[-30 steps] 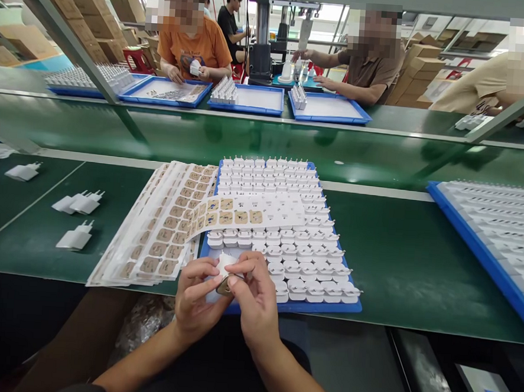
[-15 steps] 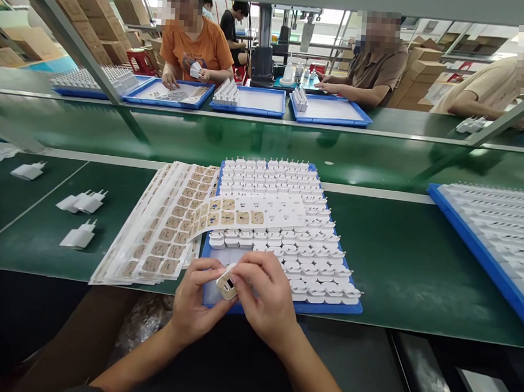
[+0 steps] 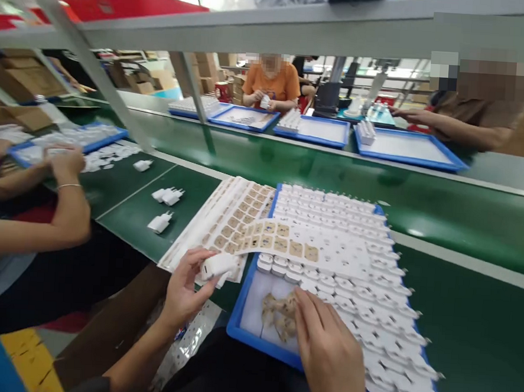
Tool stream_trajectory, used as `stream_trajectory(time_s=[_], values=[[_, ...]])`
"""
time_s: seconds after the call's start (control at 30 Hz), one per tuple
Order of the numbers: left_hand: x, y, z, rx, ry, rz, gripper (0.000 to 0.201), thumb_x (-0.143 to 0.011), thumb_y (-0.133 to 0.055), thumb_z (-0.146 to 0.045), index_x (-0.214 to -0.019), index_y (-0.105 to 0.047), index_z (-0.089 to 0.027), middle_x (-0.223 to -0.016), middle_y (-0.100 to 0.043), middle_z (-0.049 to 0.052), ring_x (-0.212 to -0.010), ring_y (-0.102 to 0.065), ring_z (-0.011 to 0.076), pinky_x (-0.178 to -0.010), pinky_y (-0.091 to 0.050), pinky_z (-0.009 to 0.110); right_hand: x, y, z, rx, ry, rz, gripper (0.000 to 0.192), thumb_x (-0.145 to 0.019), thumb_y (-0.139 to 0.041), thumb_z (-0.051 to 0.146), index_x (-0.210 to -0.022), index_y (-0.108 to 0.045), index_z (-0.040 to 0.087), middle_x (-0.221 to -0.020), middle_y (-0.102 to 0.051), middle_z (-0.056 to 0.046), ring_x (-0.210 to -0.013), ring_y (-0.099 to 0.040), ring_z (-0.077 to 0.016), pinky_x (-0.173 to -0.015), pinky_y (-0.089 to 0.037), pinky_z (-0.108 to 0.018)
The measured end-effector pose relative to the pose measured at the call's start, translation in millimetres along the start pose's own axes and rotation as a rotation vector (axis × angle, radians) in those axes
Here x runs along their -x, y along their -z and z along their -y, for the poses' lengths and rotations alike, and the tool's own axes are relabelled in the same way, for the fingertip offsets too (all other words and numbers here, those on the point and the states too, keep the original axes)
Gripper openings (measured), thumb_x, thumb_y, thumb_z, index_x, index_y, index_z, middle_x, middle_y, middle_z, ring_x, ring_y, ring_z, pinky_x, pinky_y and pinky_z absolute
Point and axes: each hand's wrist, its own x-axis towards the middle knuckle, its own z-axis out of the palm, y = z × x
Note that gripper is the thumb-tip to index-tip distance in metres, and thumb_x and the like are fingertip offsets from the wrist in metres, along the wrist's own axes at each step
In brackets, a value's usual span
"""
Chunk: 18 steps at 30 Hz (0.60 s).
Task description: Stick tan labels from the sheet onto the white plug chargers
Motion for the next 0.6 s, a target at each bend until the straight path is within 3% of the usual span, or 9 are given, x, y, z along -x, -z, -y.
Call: stream_trajectory(time_s=[0.13, 0.23, 0.43, 0.6], values=[[-21, 52.4, 52, -0.437, 0.071, -0.288, 0.033, -0.083, -0.071, -0.036, -0.112, -0.063, -0.022, -0.115, -0.064, 0.010, -0.113, -0.061, 0.0300, -0.099, -0.052, 0.045, -6, -3, -10, 0.010, 0.169, -0.038, 0.032, -0.107, -0.038, 0.035, -0.118, -0.065, 0.019, -0.106, -0.077, -0.007, -0.096, -0.072, -0.0262, -0.093, -0.045, -0.038], [-38, 84.5, 95, -0.717, 0.057, -0.397, 0.032, -0.083, -0.068, -0.042, -0.106, -0.065, -0.020, -0.111, -0.065, 0.013, -0.117, -0.058, 0.0344, -0.103, -0.048, 0.052, -8, -3, -14, -0.022, 0.178, -0.062, 0.034, -0.108, -0.037, 0.037, -0.112, -0.066, 0.020, -0.104, -0.077, -0.006, -0.094, -0.072, -0.0244, -0.091, -0.045, -0.036], [-59, 118.7, 151, -0.781, 0.040, -0.385, 0.036, -0.079, -0.066, -0.048, -0.095, -0.061, -0.017, -0.129, -0.057, 0.020, -0.133, -0.045, 0.0412, -0.116, -0.031, 0.060, -4, 0, -16, -0.089, 0.011, -0.031, 0.024, -0.105, -0.049, 0.035, -0.114, -0.066, 0.020, -0.106, -0.073, -0.008, -0.096, -0.070, -0.0228, -0.088, -0.049, -0.033], [-68, 144.2, 184, -0.891, 0.046, -0.382, 0.045, -0.078, -0.064, -0.059, -0.094, -0.058, -0.017, -0.129, -0.057, 0.019, -0.130, -0.049, 0.0403, -0.114, -0.034, 0.061, -6, 7, -24, -0.062, -0.061, 0.005, 0.017, -0.102, -0.054, 0.028, -0.112, -0.066, 0.021, -0.102, -0.073, -0.007, -0.093, -0.069, -0.0238, -0.086, -0.052, -0.037]])
